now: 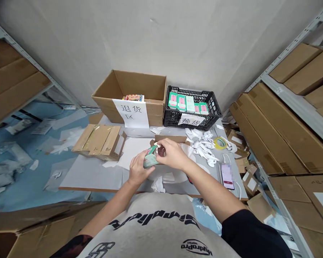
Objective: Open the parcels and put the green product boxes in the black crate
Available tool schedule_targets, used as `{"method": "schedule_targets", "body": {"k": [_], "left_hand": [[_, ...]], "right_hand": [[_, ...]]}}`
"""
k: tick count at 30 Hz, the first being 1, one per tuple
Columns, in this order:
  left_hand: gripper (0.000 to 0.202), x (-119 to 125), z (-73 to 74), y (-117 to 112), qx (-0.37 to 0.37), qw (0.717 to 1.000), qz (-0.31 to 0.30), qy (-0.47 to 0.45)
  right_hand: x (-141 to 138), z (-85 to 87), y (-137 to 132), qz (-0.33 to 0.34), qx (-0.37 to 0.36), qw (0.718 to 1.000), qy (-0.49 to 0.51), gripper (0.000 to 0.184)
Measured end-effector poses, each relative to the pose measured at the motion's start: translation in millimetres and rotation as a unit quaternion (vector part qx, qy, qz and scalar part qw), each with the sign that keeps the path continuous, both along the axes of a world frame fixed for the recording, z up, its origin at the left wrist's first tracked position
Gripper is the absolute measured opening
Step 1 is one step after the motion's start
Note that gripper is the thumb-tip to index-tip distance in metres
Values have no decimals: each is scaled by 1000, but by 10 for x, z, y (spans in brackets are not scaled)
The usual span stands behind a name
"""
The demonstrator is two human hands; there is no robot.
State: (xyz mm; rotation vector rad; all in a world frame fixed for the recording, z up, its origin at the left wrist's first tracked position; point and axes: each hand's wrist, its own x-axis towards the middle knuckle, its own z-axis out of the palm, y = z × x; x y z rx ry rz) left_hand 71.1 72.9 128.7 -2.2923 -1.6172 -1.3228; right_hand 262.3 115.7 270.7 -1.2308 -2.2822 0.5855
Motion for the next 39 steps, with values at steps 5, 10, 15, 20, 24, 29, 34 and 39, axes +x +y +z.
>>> {"method": "schedule_targets", "body": {"k": [5,10,15,20,24,29,34,39], "left_hand": [[68,-29,100,37,50,998,-23,18],[58,-32,201,61,58,997,-32,40],[50,-47,256,52,9,997,-72,25],[87,-264,527,137,-133,973,-183,-34],[67,-398,701,240,-253,939,-233,-8],[56,-376,690,217,-264,940,-214,-6],[66,-355,662,163,-270,938,-219,-16],[70,-332,672,136,-282,934,-214,-44]], "right_hand": [[47,14,-75,-2,-1,1000,18,50],[123,-21,-112,19,8,1000,11,73],[173,-77,-80,26,18,999,7,62],[253,-42,-67,112,65,991,-43,59],[249,30,-112,165,101,978,-85,60],[244,203,-197,180,99,973,-108,58],[221,328,-216,177,123,974,-77,24],[164,272,-232,160,166,973,-10,28]]}}
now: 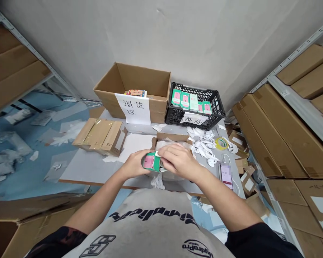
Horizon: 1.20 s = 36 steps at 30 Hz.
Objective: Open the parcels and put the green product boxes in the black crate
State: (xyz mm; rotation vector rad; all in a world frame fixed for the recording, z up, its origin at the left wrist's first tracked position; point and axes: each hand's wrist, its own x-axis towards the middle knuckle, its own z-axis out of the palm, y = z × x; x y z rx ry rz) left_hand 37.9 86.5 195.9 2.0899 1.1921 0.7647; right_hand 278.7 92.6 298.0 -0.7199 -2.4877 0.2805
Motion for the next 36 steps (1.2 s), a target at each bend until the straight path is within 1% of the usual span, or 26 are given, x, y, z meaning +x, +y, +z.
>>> {"method": "schedule_targets", "body": {"k": [3,6,9,11,13,15,18,20,22,24,26,27,28,29,30,31,32,33,34,35,36], "left_hand": [[68,18,11,-23,-16,1000,-3,-27],[66,24,39,-41,-43,997,-12,-58],[67,19,78,-46,-64,995,-23,-79],[67,15,104,-43,-69,994,-24,-84],[66,17,124,-39,-67,994,-20,-85],[65,24,136,-35,-62,995,-14,-82],[65,44,133,-37,-46,997,-2,-63],[66,57,115,-40,-36,998,7,-45],[68,63,86,-41,-28,999,16,-32],[69,55,52,-35,-24,999,31,-24],[68,30,22,-23,-24,998,52,-17],[67,14,10,-17,-25,997,65,-14],[65,-3,1,-11,-25,997,77,-12],[63,-20,-6,-7,-24,996,85,-12],[62,-33,-10,-4,-23,996,88,-15],[61,-41,-15,-2,-20,996,88,-20],[61,-43,-20,-2,-16,996,85,-25],[61,-39,-26,-1,-12,996,82,-28],[61,-29,-35,0,-7,996,81,-29],[62,-14,-45,1,-1,996,83,-27],[64,4,-57,2,5,996,86,-22]], "right_hand": [[6,-30,-27,-16,3,1000,15,35],[20,15,-34,-23,-24,999,17,32],[15,132,-11,21,-46,999,8,28],[5,215,6,50,-48,998,-1,27],[-4,269,13,53,-50,997,-5,26],[-14,275,6,37,-61,997,-1,26],[-49,216,-20,3,-79,997,15,25],[-79,178,-40,-29,-82,996,37,21],[-82,175,-53,-54,-87,993,56,17],[-20,202,-52,-64,-106,991,57,19],[119,209,-31,-101,-130,984,66,28],[207,187,-15,-139,-138,976,94,33],[297,142,2,-192,-144,961,136,36],[378,75,19,-247,-151,937,195,35],[442,-11,30,-293,-168,907,250,33],[480,-107,33,-315,-202,883,283,31],[490,-206,26,-319,-241,864,306,29],[472,-296,7,-312,-278,851,318,29],[428,-370,-21,-304,-299,842,330,30],[366,-424,-56,-297,-300,840,341,31],[292,-456,-94,-290,-289,845,344,31]]}}
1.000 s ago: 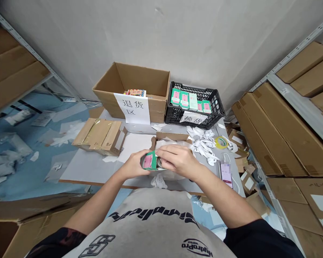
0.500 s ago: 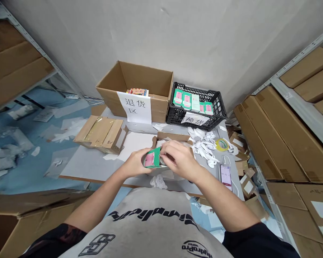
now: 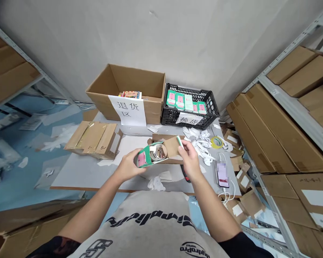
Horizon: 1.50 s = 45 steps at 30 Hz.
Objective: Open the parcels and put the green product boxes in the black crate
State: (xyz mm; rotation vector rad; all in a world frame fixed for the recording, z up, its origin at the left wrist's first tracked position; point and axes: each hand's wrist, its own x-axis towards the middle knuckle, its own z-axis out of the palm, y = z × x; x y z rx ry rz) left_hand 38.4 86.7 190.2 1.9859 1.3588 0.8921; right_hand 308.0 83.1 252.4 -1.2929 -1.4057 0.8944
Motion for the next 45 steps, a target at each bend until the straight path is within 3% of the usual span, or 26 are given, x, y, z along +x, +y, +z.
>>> {"method": "schedule_targets", "body": {"k": [7,13,21,24,29,32,35,37,39,41,43,45], "left_hand": [[66,110,-10,-24,40,998,32,27],[64,147,25,-85,63,995,70,36],[62,184,-61,-124,77,991,93,56],[62,235,-99,-108,90,988,105,67],[72,380,-79,-59,92,985,103,106],[87,362,-7,-26,76,990,71,94],[92,190,59,27,18,999,18,21],[77,54,79,83,-80,994,-4,-71],[62,-25,79,153,-206,959,-21,-192],[54,-12,69,230,-301,904,-45,-300],[48,77,62,312,-339,865,-60,-366],[43,198,70,408,-349,847,-57,-396]], "right_hand": [[-387,-13,-160,52,100,988,-110,43],[-488,-177,-187,49,161,965,-203,45],[-560,-348,-224,43,198,946,-252,53],[-585,-411,-191,31,206,949,-237,59],[-536,-547,-1,-51,132,983,-115,36],[-422,-585,127,-96,86,991,-41,36],[-280,-551,246,-129,66,989,-3,38],[-201,-493,343,-138,51,989,24,39],[-156,-421,467,-141,16,987,72,42],[-148,-346,618,-126,-27,985,119,46],[-170,-275,787,-105,-44,986,119,46],[-209,-209,964,-104,-30,991,78,42]]}}
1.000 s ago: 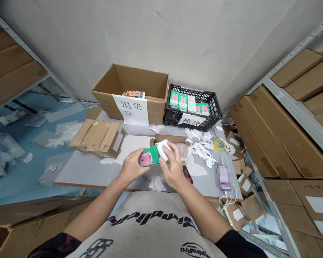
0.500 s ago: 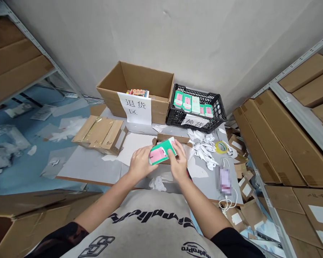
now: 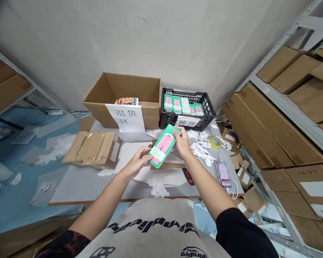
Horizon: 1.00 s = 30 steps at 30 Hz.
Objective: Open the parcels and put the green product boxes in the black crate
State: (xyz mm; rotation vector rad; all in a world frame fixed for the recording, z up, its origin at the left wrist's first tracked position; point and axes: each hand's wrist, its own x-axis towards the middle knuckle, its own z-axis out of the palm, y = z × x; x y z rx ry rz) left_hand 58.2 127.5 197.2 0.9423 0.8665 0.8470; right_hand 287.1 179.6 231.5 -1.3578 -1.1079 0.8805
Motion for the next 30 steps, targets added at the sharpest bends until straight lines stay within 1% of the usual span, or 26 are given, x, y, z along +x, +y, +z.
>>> {"method": "schedule_targets", "body": {"k": [2,4,6,8,10,11,13,15,16,18,20,21,22,23,25,27,28,30], "left_hand": [[45,117,34,115,-11,1000,14,-19],[52,216,89,248,-16,999,21,-36],[59,314,149,393,-11,999,21,-48],[63,440,194,543,-6,998,17,-54],[63,619,211,695,-5,998,17,-56],[63,732,211,774,-7,998,17,-57],[63,1003,202,953,-12,998,18,-63],[63,1323,194,1185,-11,997,24,-69],[63,1494,195,1328,-8,998,26,-65],[62,1843,204,1679,4,999,17,-28],[57,2180,212,2104,30,998,-10,51],[52,2336,211,2333,55,993,-25,99],[47,2482,204,2564,96,984,-21,149],[43,2615,190,2790,138,969,-15,205],[40,2837,145,3195,206,930,-32,304],[42,2994,92,3507,213,913,-34,345],[44,3049,66,3621,213,907,-33,363],[49,3120,18,3773,217,892,-33,394]], "right_hand": [[-38,65,176,-19,14,999,-40,39],[-56,125,342,-25,26,999,-33,38],[-36,173,484,-20,27,999,26,41],[35,198,585,-13,16,994,109,46],[157,192,643,-6,4,985,170,51],[235,179,661,-1,-1,983,185,52],[422,132,701,15,-15,982,186,58],[654,71,804,25,-24,985,168,66],[791,38,897,24,-25,986,161,69],[1109,-21,1178,3,-23,987,157,73],[1463,-71,1565,-32,-27,987,154,72],[1638,-97,1781,-53,-28,988,145,70],[1802,-125,1999,-61,-35,989,132,67],[1949,-155,2212,-65,-49,991,111,64],[2177,-228,2596,-66,-97,992,50,58],[2313,-313,2895,-62,-134,989,3,55],[2352,-360,3007,-58,-144,988,-13,54],[2393,-465,3156,-46,-155,986,-36,51]]}}
